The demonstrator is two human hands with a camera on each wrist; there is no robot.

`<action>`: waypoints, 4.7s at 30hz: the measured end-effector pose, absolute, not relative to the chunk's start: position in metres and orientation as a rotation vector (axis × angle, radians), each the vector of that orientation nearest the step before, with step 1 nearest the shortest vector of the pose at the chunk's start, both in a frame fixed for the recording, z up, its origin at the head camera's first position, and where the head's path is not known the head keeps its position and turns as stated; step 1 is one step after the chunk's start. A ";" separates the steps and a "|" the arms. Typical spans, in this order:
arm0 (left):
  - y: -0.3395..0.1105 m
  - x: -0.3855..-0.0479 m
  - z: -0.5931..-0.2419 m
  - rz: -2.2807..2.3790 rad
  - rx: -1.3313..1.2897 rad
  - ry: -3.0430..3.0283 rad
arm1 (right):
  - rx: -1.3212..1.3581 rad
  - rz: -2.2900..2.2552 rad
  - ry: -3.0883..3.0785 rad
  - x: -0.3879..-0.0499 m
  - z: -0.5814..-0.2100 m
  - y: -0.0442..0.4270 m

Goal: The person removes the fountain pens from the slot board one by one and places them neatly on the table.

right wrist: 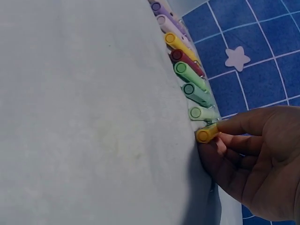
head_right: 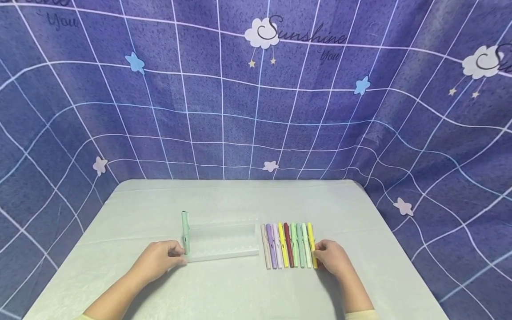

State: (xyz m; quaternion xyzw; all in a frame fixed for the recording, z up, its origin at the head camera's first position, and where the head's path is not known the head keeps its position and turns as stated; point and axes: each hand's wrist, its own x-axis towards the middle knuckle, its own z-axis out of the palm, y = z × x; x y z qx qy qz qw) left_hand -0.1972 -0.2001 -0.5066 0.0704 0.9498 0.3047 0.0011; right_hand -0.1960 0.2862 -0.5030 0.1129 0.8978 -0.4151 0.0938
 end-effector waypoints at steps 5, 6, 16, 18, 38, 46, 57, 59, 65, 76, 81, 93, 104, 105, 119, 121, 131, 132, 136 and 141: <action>-0.200 -0.196 -0.506 0.965 0.225 2.977 | 0.339 -1.195 2.692 -0.197 -0.506 0.285; -0.200 -0.196 -0.506 0.969 0.226 2.975 | 0.330 -1.179 2.706 -0.197 -0.507 0.285; -0.198 -0.195 -0.506 0.978 0.221 2.980 | 0.249 -0.808 2.895 -0.201 -0.495 0.285; -0.198 -0.194 -0.505 0.986 0.219 2.981 | 0.226 -0.783 2.941 -0.203 -0.490 0.282; -0.199 -0.194 -0.506 1.000 0.207 2.970 | -0.586 -1.479 2.386 -0.236 -0.475 0.113; -0.200 -0.195 -0.506 0.994 0.206 2.980 | -0.659 -1.386 2.410 -0.241 -0.482 0.043; -0.200 -0.196 -0.506 1.012 0.216 2.941 | -0.615 -1.418 2.370 -0.247 -0.496 -0.004; -0.200 -0.196 -0.506 1.011 0.219 2.940 | -0.595 -1.421 2.357 -0.247 -0.497 -0.007; -0.200 -0.196 -0.505 1.005 0.212 2.942 | -0.562 -1.430 2.341 -0.248 -0.499 -0.014; -0.198 -0.196 -0.504 0.996 0.193 2.946 | -0.656 -1.448 2.428 -0.242 -0.496 -0.011; -0.198 -0.196 -0.504 1.002 0.204 2.958 | -0.649 -1.612 2.352 -0.238 -0.492 -0.006; -0.198 -0.195 -0.505 0.988 0.200 2.979 | -0.527 -1.760 2.209 -0.235 -0.504 0.016; -0.198 -0.194 -0.504 0.993 0.209 2.983 | -0.444 -1.818 2.201 -0.232 -0.507 0.035; -0.198 -0.194 -0.504 0.992 0.209 2.985 | -0.440 -1.821 2.200 -0.232 -0.508 0.037; -0.198 -0.195 -0.505 0.974 0.213 2.995 | -0.416 -1.789 2.220 -0.218 -0.489 0.059; -0.199 -0.195 -0.505 0.983 0.220 2.989 | -0.410 -1.781 2.234 -0.220 -0.494 0.064; -0.200 -0.195 -0.506 0.990 0.231 2.980 | -0.393 -1.770 2.252 -0.225 -0.503 0.088; -0.201 -0.195 -0.506 0.990 0.230 2.981 | -0.388 -1.762 2.258 -0.225 -0.502 0.091; -0.200 -0.195 -0.506 0.996 0.223 2.981 | -0.377 -1.770 2.247 -0.224 -0.500 0.101; -0.199 -0.195 -0.506 0.982 0.207 2.999 | -0.341 -1.787 2.231 -0.222 -0.498 0.114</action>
